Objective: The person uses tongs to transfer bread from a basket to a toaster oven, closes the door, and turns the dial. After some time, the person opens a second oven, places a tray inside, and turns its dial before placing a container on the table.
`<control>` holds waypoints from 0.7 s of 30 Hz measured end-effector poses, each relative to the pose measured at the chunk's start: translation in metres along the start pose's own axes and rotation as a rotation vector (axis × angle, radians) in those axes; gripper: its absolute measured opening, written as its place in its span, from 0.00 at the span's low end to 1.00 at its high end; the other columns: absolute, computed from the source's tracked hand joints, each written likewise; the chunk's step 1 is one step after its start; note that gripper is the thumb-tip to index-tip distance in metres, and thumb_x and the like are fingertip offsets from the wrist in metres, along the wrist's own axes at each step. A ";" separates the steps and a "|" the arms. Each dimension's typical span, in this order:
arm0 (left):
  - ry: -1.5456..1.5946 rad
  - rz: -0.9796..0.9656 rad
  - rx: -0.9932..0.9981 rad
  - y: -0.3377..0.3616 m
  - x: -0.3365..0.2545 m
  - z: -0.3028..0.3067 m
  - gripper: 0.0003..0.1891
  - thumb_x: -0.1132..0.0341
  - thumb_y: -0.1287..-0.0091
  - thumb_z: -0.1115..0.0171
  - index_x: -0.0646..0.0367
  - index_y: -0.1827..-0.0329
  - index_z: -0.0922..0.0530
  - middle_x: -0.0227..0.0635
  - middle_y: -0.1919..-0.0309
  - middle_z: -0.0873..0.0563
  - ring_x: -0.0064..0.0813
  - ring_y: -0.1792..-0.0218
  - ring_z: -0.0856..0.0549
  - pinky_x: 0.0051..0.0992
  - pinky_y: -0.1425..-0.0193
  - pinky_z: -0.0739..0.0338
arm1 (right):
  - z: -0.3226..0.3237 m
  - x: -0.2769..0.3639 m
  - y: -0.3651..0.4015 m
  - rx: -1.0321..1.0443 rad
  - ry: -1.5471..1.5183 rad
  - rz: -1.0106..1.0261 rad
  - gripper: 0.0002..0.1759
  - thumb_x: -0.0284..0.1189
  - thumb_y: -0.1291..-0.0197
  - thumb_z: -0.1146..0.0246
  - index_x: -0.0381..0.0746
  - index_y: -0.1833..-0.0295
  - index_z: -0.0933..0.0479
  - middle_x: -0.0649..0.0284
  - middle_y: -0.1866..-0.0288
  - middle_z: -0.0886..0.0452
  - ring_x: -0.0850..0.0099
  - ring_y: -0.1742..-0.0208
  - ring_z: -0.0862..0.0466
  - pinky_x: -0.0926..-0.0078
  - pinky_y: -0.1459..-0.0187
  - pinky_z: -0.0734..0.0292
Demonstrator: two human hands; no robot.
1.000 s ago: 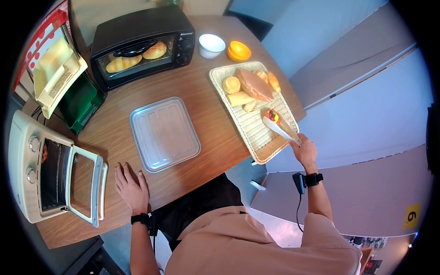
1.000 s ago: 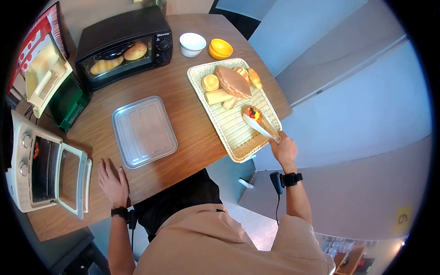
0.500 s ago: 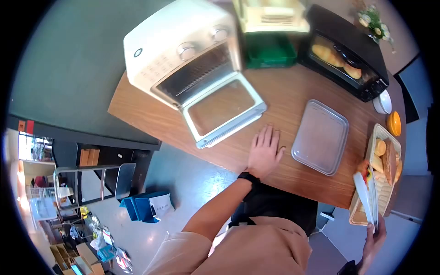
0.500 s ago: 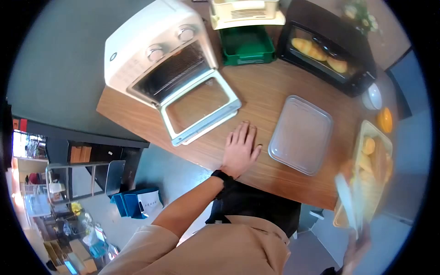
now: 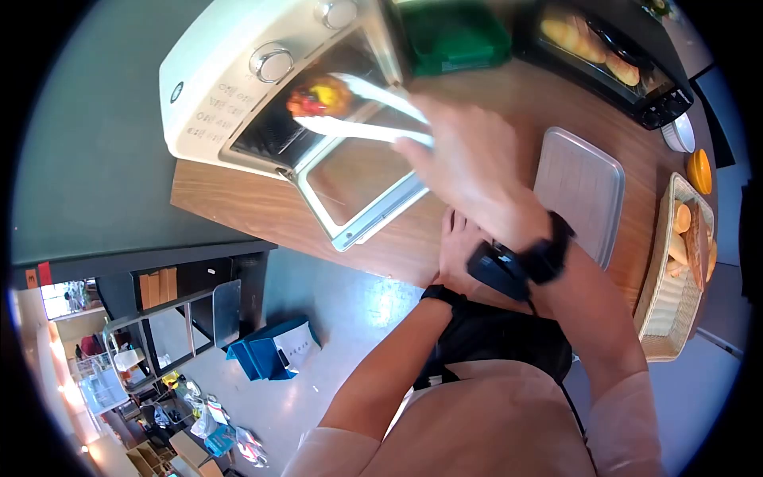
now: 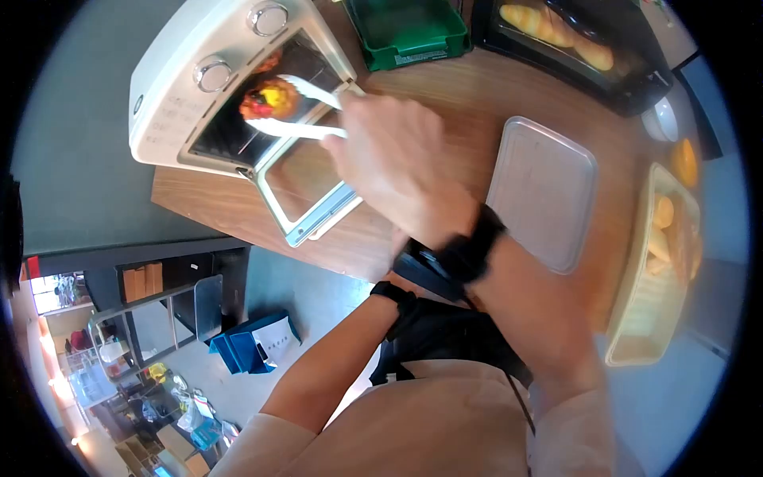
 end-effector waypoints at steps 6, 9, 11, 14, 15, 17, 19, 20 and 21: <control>-0.157 0.080 0.118 0.021 0.002 -0.013 0.21 0.57 0.29 0.44 0.55 0.37 0.21 0.43 0.40 0.17 0.42 0.40 0.19 0.44 0.30 0.29 | -0.049 0.025 -0.053 -0.015 -0.057 0.126 0.18 0.37 0.38 0.30 0.35 0.51 0.17 0.48 0.66 0.13 0.52 0.64 0.11 0.57 0.62 0.17; 0.545 0.381 0.125 0.033 0.002 -0.013 0.23 0.58 0.26 0.48 0.57 0.32 0.24 0.46 0.33 0.22 0.42 0.33 0.23 0.44 0.26 0.31 | -0.067 0.037 -0.069 -0.220 -0.016 0.316 0.06 0.26 0.43 0.34 0.36 0.63 0.13 0.53 0.70 0.12 0.62 0.67 0.10 0.64 0.69 0.20; 0.744 0.513 0.111 0.038 0.002 -0.017 0.24 0.59 0.25 0.51 0.58 0.29 0.26 0.49 0.27 0.26 0.42 0.28 0.26 0.45 0.24 0.33 | -0.074 0.043 -0.080 -0.226 -0.051 0.321 0.03 0.25 0.49 0.32 0.40 0.69 0.13 0.55 0.71 0.12 0.63 0.66 0.10 0.66 0.69 0.21; 0.435 0.376 0.050 0.029 0.002 -0.019 0.24 0.58 0.26 0.49 0.58 0.30 0.25 0.50 0.28 0.26 0.44 0.28 0.26 0.47 0.25 0.32 | -0.079 0.051 -0.093 -0.117 -0.033 0.276 0.02 0.26 0.49 0.31 0.43 0.70 0.12 0.57 0.71 0.11 0.64 0.65 0.09 0.68 0.69 0.21; 0.221 0.294 0.042 0.023 0.002 -0.019 0.24 0.58 0.27 0.48 0.58 0.31 0.25 0.50 0.29 0.25 0.45 0.29 0.26 0.48 0.25 0.32 | -0.082 0.053 -0.097 -0.065 -0.037 0.253 0.03 0.26 0.49 0.31 0.44 0.70 0.12 0.57 0.71 0.11 0.64 0.65 0.09 0.68 0.69 0.21; -0.245 0.141 0.026 0.008 0.001 -0.019 0.24 0.57 0.28 0.47 0.58 0.32 0.24 0.51 0.29 0.25 0.46 0.29 0.25 0.49 0.26 0.32 | -0.085 0.055 -0.101 -0.068 -0.073 0.258 0.05 0.29 0.46 0.31 0.41 0.71 0.13 0.54 0.72 0.13 0.59 0.67 0.10 0.64 0.68 0.20; -0.540 0.054 -0.009 -0.009 0.003 -0.021 0.24 0.57 0.29 0.46 0.58 0.32 0.24 0.52 0.30 0.25 0.48 0.29 0.25 0.51 0.26 0.32 | -0.089 0.059 -0.104 -0.068 -0.107 0.266 0.10 0.31 0.42 0.30 0.38 0.72 0.14 0.50 0.74 0.14 0.55 0.69 0.11 0.60 0.67 0.19; -0.631 0.028 -0.029 -0.015 0.003 -0.023 0.25 0.56 0.29 0.45 0.58 0.33 0.24 0.52 0.30 0.25 0.48 0.30 0.25 0.52 0.27 0.32 | -0.091 0.060 -0.104 -0.075 -0.099 0.266 0.10 0.32 0.43 0.30 0.38 0.72 0.14 0.50 0.74 0.14 0.55 0.68 0.11 0.60 0.67 0.19; -0.701 0.010 -0.048 -0.020 0.003 -0.023 0.25 0.56 0.30 0.45 0.58 0.33 0.23 0.53 0.30 0.24 0.49 0.30 0.25 0.52 0.27 0.32 | -0.092 0.061 -0.104 -0.082 -0.090 0.266 0.10 0.32 0.43 0.30 0.38 0.72 0.14 0.50 0.73 0.14 0.55 0.68 0.11 0.60 0.67 0.19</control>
Point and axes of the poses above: each hand's wrist, its own y-axis away from the middle knuckle, its own z-axis out of the back of the hand, x = y × z, the point moved 1 cm from there along -y, towards the middle knuckle
